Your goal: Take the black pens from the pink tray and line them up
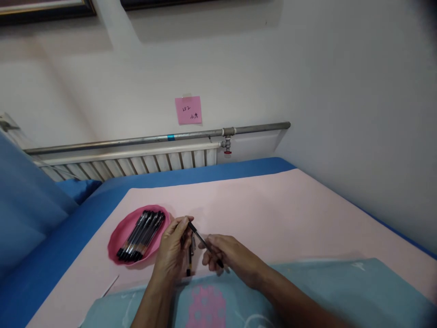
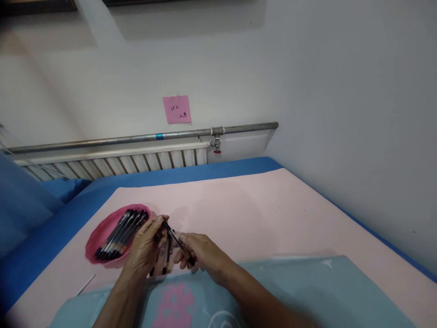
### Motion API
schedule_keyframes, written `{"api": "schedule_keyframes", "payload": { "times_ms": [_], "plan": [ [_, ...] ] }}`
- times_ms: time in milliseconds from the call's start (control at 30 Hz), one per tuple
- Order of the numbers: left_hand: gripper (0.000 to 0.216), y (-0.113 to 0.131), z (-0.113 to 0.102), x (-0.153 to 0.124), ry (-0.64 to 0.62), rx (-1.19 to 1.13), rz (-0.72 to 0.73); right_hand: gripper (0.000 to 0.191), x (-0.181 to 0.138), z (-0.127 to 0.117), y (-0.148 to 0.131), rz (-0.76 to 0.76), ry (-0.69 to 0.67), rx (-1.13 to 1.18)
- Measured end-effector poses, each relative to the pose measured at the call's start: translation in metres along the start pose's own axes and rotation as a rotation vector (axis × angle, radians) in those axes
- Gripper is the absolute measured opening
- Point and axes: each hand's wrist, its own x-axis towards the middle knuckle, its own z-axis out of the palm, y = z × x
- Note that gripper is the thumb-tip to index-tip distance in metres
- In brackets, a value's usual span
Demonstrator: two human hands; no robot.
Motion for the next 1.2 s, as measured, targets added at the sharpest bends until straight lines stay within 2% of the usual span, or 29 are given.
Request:
{"api": "schedule_keyframes", "payload": {
  "times_ms": [33,100,167,267,300,433,467,500,600,667,800,833,900,967,1033,1167,1200],
  "plan": [
    [0.030,0.0004,-0.0003,0.0002,-0.008,0.002,0.004,0.033,0.0004,-0.0009,0.0000,0.012,-0.037,0.066],
    [0.030,0.0009,-0.0005,0.0000,-0.017,0.002,0.009,0.026,0.0017,-0.0024,0.0015,0.007,-0.026,0.126],
    [0.029,0.0011,-0.0004,-0.0005,-0.023,0.000,0.006,0.017,0.0029,-0.0030,0.0029,-0.011,0.072,0.110],
    [0.027,0.0005,0.0001,-0.0014,-0.029,-0.010,0.014,0.018,0.0031,-0.0021,0.0023,-0.024,0.196,0.095],
    [0.027,0.0002,0.0003,-0.0015,-0.033,-0.012,0.020,0.020,0.0026,-0.0015,0.0016,-0.007,0.176,0.125],
    [0.029,-0.0009,0.0012,-0.0019,-0.046,0.005,0.026,0.034,0.0011,0.0010,0.0007,0.114,-0.058,0.291],
    [0.029,-0.0009,0.0014,-0.0019,-0.048,0.008,0.027,0.032,0.0013,0.0015,0.0014,0.114,-0.061,0.281],
    [0.030,-0.0009,0.0015,-0.0018,-0.050,0.009,0.027,0.028,0.0019,0.0020,0.0024,0.093,-0.022,0.238],
    [0.031,-0.0008,0.0019,-0.0016,-0.047,0.011,0.026,0.018,0.0038,0.0032,0.0050,-0.082,0.250,0.023],
    [0.030,-0.0008,0.0018,-0.0015,-0.046,0.016,0.027,0.018,0.0043,0.0033,0.0049,-0.119,0.312,-0.026],
    [0.029,-0.0010,0.0012,-0.0011,-0.049,0.021,0.036,0.034,0.0033,0.0019,0.0021,0.147,0.059,0.217],
    [0.030,-0.0011,0.0012,-0.0009,-0.049,0.019,0.036,0.034,0.0032,0.0016,0.0018,0.179,0.039,0.247],
    [0.030,-0.0011,0.0014,-0.0004,-0.046,0.006,0.033,0.026,0.0037,0.0014,0.0022,0.128,0.099,0.205],
    [0.030,-0.0010,0.0019,-0.0001,-0.037,-0.007,0.029,0.019,0.0043,0.0019,0.0029,-0.007,0.229,0.107],
    [0.031,-0.0007,0.0021,0.0000,-0.031,-0.012,0.028,0.020,0.0041,0.0024,0.0025,-0.039,0.275,0.082],
    [0.031,-0.0010,0.0009,0.0007,-0.034,0.003,0.025,0.033,0.0018,0.0031,-0.0012,0.209,0.011,0.276],
    [0.031,-0.0014,0.0005,0.0010,-0.035,0.004,0.026,0.033,0.0016,0.0034,-0.0016,0.223,-0.012,0.279]
  ]
}}
